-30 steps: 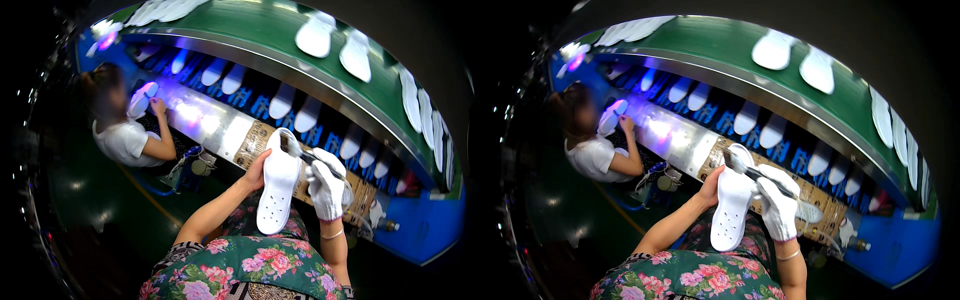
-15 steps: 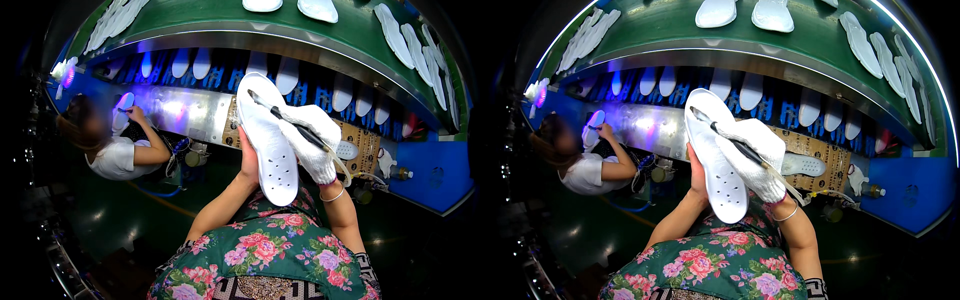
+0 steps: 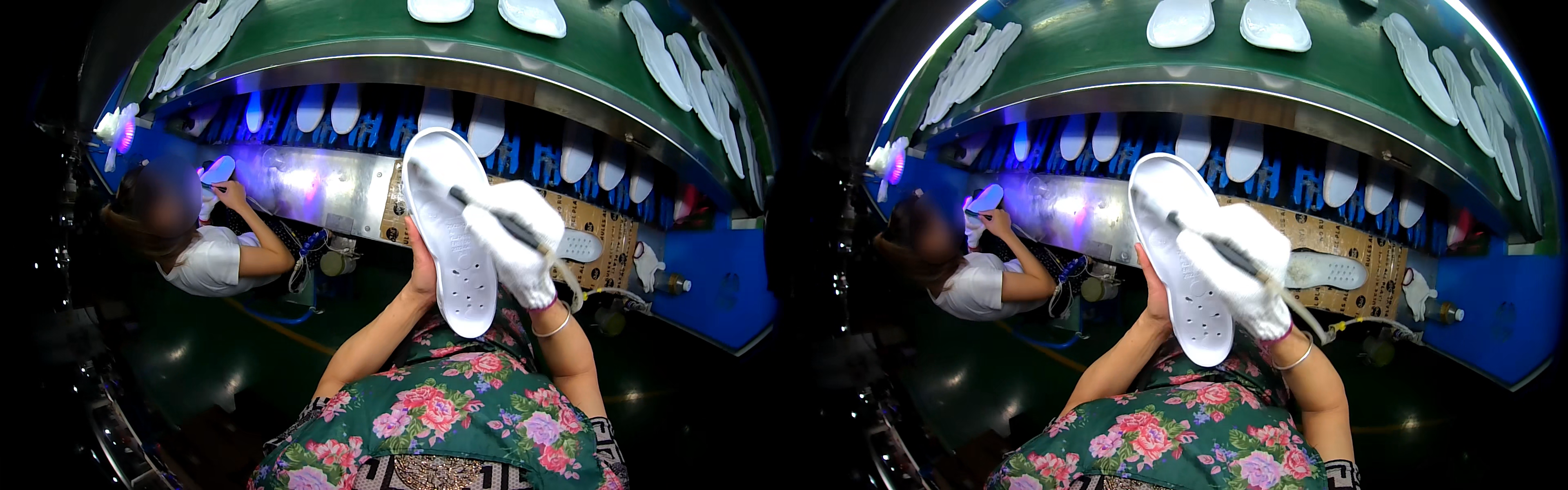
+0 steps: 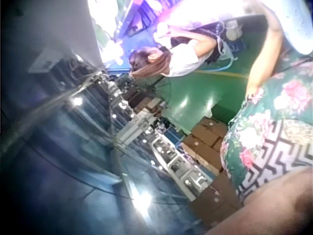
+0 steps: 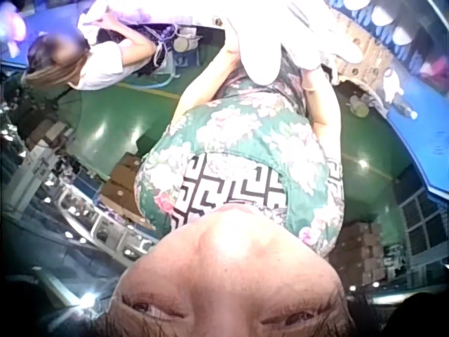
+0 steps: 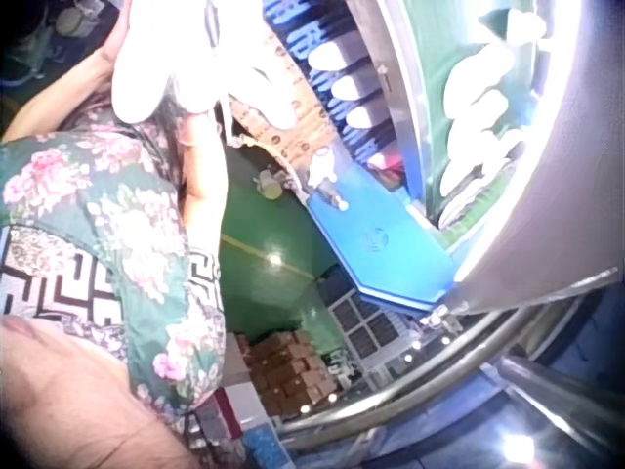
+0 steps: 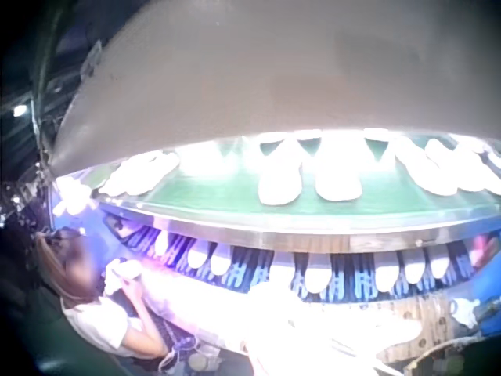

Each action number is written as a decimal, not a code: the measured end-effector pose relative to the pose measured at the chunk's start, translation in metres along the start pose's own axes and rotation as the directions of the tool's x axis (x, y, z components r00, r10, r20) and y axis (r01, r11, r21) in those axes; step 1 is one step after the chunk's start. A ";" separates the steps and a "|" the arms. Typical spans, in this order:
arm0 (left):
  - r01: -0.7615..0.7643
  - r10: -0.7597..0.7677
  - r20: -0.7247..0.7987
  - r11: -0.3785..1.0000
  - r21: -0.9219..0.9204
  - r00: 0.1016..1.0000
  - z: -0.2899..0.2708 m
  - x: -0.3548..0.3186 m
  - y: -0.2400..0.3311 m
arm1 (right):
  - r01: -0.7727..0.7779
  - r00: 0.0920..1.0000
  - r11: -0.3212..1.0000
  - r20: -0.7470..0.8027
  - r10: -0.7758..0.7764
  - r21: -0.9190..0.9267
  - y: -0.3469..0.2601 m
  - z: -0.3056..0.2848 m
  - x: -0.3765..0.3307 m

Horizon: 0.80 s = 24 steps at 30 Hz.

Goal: The person applies glue to white shoe soles using a brush, places the soles onto a moving conveyor belt, and picks up assembled shoes from a lower rack to move them.

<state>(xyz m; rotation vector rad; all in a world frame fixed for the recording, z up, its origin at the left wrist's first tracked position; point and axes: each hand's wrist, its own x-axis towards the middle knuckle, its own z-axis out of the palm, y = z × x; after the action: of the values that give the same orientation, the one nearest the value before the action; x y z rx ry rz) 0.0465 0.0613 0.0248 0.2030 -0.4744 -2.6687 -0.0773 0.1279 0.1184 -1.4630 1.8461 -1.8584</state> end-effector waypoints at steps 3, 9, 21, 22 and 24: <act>0.015 -0.010 0.064 0.997 -0.077 0.998 -0.011 0.001 0.003 | 0.026 0.999 0.994 -0.039 -0.031 -0.103 0.001 0.004 0.007; 0.026 0.034 -0.233 0.968 0.249 0.972 -0.002 0.000 0.020 | 0.111 0.965 0.994 0.238 -0.113 0.023 -0.006 0.010 0.001; -0.047 0.157 -0.307 0.940 0.338 0.938 -0.032 0.006 0.035 | -0.034 0.975 0.991 0.221 0.004 0.131 0.006 0.012 -0.005; -0.072 0.176 -0.300 0.942 0.328 0.938 -0.019 0.012 0.038 | 0.009 0.983 1.000 0.183 -0.014 0.026 0.013 0.010 -0.005; -0.133 0.239 -0.279 0.927 0.350 0.930 -0.013 0.018 0.040 | 0.075 0.987 0.996 0.143 -0.067 -0.048 0.015 0.015 -0.008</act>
<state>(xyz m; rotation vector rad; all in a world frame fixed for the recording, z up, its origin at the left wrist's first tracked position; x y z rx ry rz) 0.0479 0.0157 0.0253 0.6410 -0.7840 -2.2954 -0.0703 0.1197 0.0986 -1.6524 1.8126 -1.6985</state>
